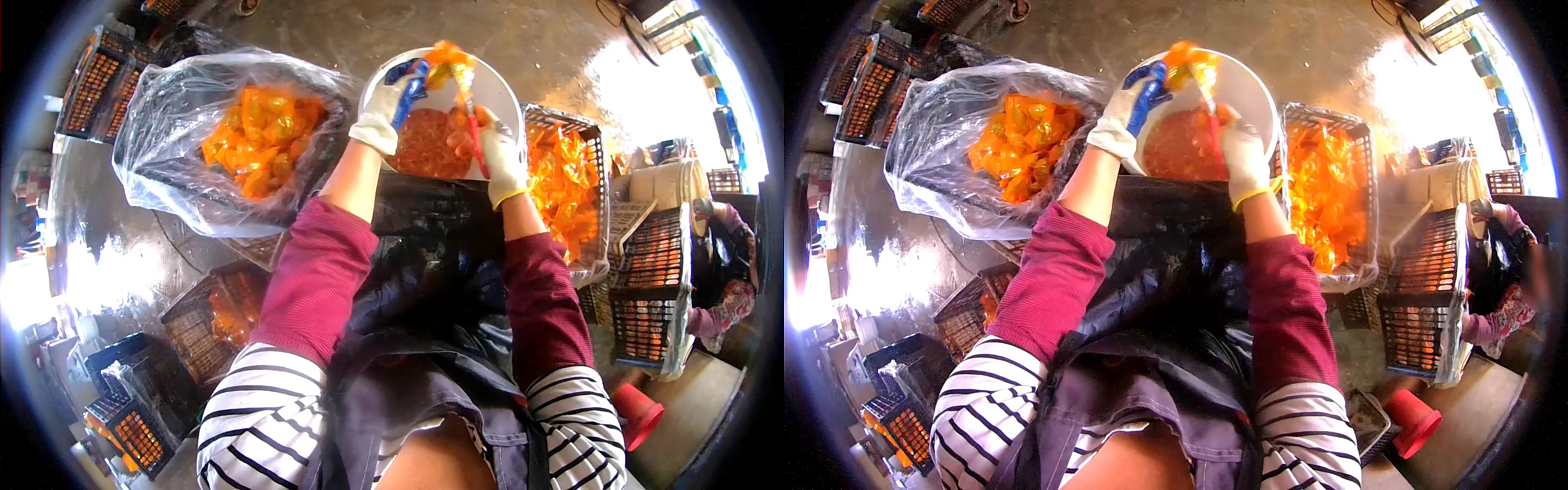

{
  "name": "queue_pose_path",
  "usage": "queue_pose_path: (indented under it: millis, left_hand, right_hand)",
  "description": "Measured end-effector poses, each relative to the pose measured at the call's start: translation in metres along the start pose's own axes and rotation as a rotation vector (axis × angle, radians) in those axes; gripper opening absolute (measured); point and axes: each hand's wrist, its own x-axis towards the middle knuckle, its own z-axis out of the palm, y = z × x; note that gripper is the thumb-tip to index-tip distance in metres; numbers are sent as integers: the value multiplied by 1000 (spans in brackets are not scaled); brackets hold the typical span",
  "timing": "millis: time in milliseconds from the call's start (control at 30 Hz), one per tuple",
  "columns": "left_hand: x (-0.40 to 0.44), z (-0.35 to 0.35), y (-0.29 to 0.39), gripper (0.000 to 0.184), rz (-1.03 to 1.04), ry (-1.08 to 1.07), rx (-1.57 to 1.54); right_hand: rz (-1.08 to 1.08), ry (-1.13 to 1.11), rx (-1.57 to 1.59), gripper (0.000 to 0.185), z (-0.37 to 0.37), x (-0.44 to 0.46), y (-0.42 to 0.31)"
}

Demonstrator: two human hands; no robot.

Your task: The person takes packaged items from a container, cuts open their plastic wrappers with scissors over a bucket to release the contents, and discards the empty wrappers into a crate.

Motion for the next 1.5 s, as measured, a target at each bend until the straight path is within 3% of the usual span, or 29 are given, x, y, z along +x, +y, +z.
queue_pose_path:
  millis: [100,167,233,300,333,467,600,700,733,800,833,867,967,1000,1033,1100,1167,1233,1300,1333,1400,1433,1500]
  left_hand:
    - [-7,-6,18,66,-73,36,-500]
    - [-18,-12,37,70,11,-82,-590]
    - [-31,-6,55,75,78,-144,-595]
    - [-38,-2,67,75,67,-230,-655]
    - [-41,2,69,75,100,-239,-633]
    - [-49,22,79,75,173,-216,-550]
    - [-42,36,70,70,168,-172,-539]
    - [-18,21,35,70,103,-89,-504]
    - [-18,13,29,68,89,-33,-438]
    - [-3,-6,15,62,13,104,-375]
    - [4,-19,-4,62,180,78,-64]
    - [3,-17,1,61,-49,142,-209]
    - [-19,3,12,74,-131,-4,-409]
    - [-31,18,24,76,-103,28,-379]
    - [-36,26,30,79,-90,14,-365]
    - [-41,37,39,88,-64,-13,-336]
    - [-38,37,41,84,-1,-32,-12]
    - [-24,32,44,58,9,-130,254]
    - [-44,39,61,56,235,-226,988]
    - [-47,40,65,57,142,-243,982]
    - [-51,39,78,53,232,-253,1379]
    - [-56,42,82,51,279,-263,1575]
    - [-52,38,73,49,302,-272,1666]
  right_hand:
    - [-101,142,533,39,-14,-6,-9]
    - [26,255,613,43,-22,-19,-40]
    - [-65,218,1106,51,-33,-23,-20]
    - [39,97,1320,55,-41,-30,-20]
    - [10,20,1280,60,-40,-28,-16]
    - [-177,179,568,48,15,-72,-83]
    - [-1054,137,-337,48,73,-107,-120]
    - [-1067,198,-565,53,102,-103,-102]
    - [-896,142,-546,52,100,-104,-96]
    - [-773,128,-502,47,97,-103,-102]
    - [-724,152,-512,45,96,-97,-99]
    - [-803,204,-325,35,102,-84,-93]
    - [-370,-49,673,35,108,-98,-102]
    - [-395,-54,575,38,109,-110,-108]
    - [-392,-130,693,38,119,-100,-94]
    - [-692,-143,270,36,116,-127,-113]
    - [-505,-197,262,30,115,-137,-124]
    - [-436,-238,221,28,114,-145,-131]
    - [-423,-268,321,27,114,-146,-127]
    - [-448,-273,360,27,114,-146,-123]
    - [-605,-214,267,29,111,-140,-119]
    - [-759,-99,-31,37,100,-139,-131]
    - [-1081,229,-623,51,82,-136,-155]
